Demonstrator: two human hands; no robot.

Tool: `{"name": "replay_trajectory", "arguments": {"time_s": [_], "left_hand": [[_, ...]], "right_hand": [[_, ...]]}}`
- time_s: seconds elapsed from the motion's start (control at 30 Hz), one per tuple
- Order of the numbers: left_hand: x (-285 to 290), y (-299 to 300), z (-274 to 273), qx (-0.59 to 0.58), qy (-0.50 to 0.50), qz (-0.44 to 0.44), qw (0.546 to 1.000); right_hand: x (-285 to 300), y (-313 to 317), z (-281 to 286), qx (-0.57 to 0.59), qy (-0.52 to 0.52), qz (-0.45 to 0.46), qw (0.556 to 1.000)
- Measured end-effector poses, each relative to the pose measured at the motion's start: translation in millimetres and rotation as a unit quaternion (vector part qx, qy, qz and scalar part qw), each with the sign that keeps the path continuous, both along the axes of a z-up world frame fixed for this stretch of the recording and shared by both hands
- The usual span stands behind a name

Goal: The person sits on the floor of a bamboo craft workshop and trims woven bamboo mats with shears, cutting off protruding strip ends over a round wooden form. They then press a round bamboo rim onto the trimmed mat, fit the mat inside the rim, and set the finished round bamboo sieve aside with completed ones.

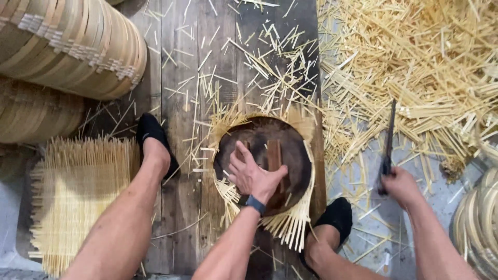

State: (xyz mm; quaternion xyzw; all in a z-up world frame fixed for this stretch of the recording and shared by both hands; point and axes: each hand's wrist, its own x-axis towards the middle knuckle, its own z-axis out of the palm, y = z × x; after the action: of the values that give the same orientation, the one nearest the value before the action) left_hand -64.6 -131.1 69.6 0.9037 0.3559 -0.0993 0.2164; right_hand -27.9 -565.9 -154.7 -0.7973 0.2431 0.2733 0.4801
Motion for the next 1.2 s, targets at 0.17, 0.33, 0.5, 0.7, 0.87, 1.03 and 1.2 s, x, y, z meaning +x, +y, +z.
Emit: {"name": "replay_trajectory", "arguments": {"time_s": [0.17,0.33,0.5,0.7,0.87,1.03,1.2], "left_hand": [[2.5,-5.8,0.5,0.005,-0.050,-0.072,0.996],[3.2,1.1,-11.5,-0.005,0.034,-0.162,0.986],[-4.5,3.8,-15.8,-0.001,0.020,-0.239,0.971],[-8.3,2.0,-12.9,-0.011,0.055,-0.214,0.975],[5.2,-17.9,-13.1,-0.014,0.040,-0.119,0.992],[15.9,-40.5,-25.9,-0.015,0.020,-0.016,1.000],[10.5,-39.8,-23.1,-0.001,0.022,-0.023,0.999]], "right_hand": [[-64.8,61.7,127.4,-0.179,-0.059,0.091,0.978],[-42.7,134.9,162.6,-0.151,-0.177,0.183,0.955],[0.5,209.5,169.6,-0.011,-0.177,0.223,0.958],[1.2,190.3,210.5,-0.047,-0.150,0.266,0.951],[-66.1,115.7,170.2,-0.211,-0.112,0.218,0.946],[-82.6,116.7,149.9,-0.327,-0.171,0.244,0.897],[-50.1,163.1,162.7,-0.392,-0.115,0.274,0.871]]}}
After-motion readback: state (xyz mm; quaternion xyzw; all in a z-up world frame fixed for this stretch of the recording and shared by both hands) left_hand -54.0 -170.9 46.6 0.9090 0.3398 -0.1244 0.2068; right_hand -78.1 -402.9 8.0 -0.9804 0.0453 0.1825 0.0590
